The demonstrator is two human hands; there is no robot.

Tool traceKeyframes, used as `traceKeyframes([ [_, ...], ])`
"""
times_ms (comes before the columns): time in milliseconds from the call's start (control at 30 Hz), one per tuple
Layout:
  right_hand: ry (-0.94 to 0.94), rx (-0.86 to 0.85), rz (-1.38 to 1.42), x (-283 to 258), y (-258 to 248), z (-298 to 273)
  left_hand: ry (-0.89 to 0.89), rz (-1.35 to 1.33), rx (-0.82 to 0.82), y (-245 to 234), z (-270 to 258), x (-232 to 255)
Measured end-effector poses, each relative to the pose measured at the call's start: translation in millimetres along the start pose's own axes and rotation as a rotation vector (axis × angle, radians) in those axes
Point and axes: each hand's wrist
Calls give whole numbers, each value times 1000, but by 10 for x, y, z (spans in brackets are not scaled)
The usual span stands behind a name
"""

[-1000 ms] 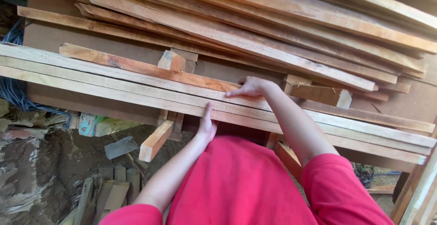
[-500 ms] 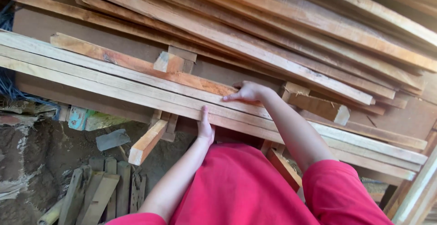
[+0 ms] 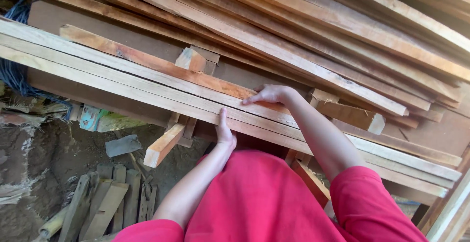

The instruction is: Organizing and aligning thin wooden planks in a storage area.

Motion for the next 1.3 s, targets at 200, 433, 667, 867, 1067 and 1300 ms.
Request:
traceKeyframes([
  [200,-29,10,-94,-350,49,-128,0,7,-6,75,-121,247],
  [433,-39,22,-104,-401,28,3,-11,12,28,-58,154,239],
  [667,-43,-3,-185,-708,112,-117,-26,19,86,41,86,462],
  [867,-55,13,-132,-810,95,-196,-51,44,58,-2,219,451],
  [1067,-67,124,-224,-815,146,-281,-69,84,-20,-74,210,462],
  [1300,-481,1062,-521,-592,938,-691,-349,325,-215,37,-202,1031],
])
Point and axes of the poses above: each hand's wrist, its own z-axis towards the middle knuckle, its own y-axis out of the palm, x = y × z, and after that the axes turned 6 degrees about -y, right-handed
